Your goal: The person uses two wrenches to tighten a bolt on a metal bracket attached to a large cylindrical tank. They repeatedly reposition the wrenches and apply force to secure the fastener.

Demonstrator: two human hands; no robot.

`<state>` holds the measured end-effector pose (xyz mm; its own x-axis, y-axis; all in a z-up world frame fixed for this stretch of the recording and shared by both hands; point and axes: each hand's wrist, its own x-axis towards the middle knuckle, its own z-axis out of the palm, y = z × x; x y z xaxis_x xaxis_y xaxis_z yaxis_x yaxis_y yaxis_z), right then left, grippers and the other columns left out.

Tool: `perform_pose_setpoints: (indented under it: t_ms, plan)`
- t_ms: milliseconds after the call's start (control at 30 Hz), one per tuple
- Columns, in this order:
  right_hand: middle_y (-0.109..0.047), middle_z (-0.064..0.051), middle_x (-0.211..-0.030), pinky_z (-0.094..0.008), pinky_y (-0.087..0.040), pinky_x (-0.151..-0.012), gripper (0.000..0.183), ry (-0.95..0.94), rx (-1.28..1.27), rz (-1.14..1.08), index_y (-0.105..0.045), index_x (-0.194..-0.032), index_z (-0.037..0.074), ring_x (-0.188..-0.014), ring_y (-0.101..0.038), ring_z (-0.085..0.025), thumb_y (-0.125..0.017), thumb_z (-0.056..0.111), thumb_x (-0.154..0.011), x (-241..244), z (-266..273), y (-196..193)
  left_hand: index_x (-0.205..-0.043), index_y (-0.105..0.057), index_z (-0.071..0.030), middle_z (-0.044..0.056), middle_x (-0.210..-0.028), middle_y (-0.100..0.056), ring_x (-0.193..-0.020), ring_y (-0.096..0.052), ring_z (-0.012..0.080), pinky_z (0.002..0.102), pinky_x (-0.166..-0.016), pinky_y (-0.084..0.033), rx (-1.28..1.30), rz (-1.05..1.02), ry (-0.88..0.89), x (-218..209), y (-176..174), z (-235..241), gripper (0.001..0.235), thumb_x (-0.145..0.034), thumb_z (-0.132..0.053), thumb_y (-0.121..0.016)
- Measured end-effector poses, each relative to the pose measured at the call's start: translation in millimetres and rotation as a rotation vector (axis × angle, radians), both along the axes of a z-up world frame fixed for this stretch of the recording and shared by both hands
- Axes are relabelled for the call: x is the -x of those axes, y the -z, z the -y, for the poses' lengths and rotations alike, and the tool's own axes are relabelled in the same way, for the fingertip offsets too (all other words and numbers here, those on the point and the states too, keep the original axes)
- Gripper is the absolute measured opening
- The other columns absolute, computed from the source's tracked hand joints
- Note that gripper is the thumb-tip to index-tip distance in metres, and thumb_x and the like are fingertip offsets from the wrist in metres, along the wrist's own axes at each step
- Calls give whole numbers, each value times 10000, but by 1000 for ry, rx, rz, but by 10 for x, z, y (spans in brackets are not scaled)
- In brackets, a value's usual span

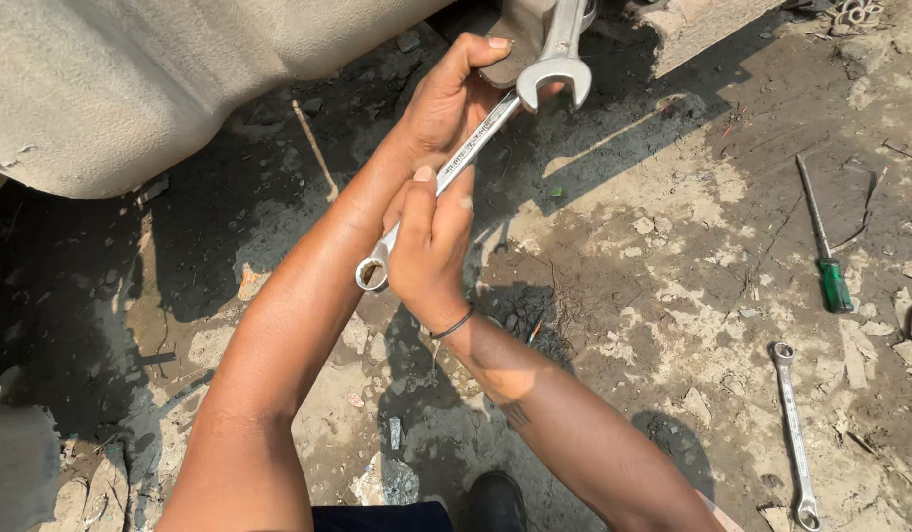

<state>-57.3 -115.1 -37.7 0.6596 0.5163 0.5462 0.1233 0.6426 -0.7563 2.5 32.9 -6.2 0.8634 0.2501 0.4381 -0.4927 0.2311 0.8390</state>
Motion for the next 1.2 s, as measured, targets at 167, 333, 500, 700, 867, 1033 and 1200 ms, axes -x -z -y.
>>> perform_pose_setpoints:
  t_ms: [167,333,500,700,867,1033,1200]
  plan:
    - [-538,-18,-610,-273,-426,-472,160,-247,100,-240,-459,-1099,16,-499,-494,-89,-406,165,-1076,-99,-12,290,-1485,-429,130,336,-1384,-620,-1273,-659,311,378,-1130,-560,67,21,14,8,-85,93,613,-1024,-263,-519]
    - [-514,-25,-561,-275,-385,-399,190,-505,137,-308,-479,-1142,25,-432,-470,-111,-443,190,-1055,-436,564,-49,-1490,-427,116,314,-1375,-628,-1244,-658,289,387,-1105,-565,18,-27,-98,72,-113,257,625,-1021,-294,-478]
    - [-413,23,-529,-239,-282,-326,297,-868,221,-311,-537,-1222,-90,-362,-340,-64,-452,154,-1075,-1623,1277,117,-1428,-489,109,244,-1346,-652,-1257,-666,279,402,-1151,-554,35,-31,-158,86,-91,219,577,-1028,-307,-485]
    - [-442,-40,-535,-241,-323,-338,411,-1303,93,-356,-472,-1328,-302,-372,-369,-92,-410,31,-1095,-2817,1234,41,-1336,-538,67,200,-1278,-662,-1196,-682,308,431,-1117,-579,74,3,-200,17,56,159,466,-1036,-288,-493]
    - [-462,-54,-534,-268,-393,-329,427,-1435,158,-283,-458,-1331,-329,-377,-429,-111,-394,23,-1096,-3349,1038,-6,-1380,-546,42,216,-1301,-673,-1233,-667,252,393,-1106,-584,11,30,-186,-2,22,206,486,-1052,-303,-447]
    - [-453,-23,-511,-252,-384,-308,396,-1324,206,-210,-492,-1242,-282,-350,-435,-95,-405,55,-1053,-3371,1044,84,-1389,-548,46,226,-1299,-685,-1221,-678,257,393,-1081,-594,-2,31,-174,-37,77,160,499,-1052,-305,-434]
    - [-457,-4,-566,-227,-340,-333,213,-1089,128,-292,-545,-1091,-85,-376,-380,-81,-415,84,-1089,-1752,1247,-555,-1392,-517,90,243,-1323,-648,-1222,-674,297,422,-1098,-608,74,-2,-189,-22,109,51,498,-1063,-281,-466]
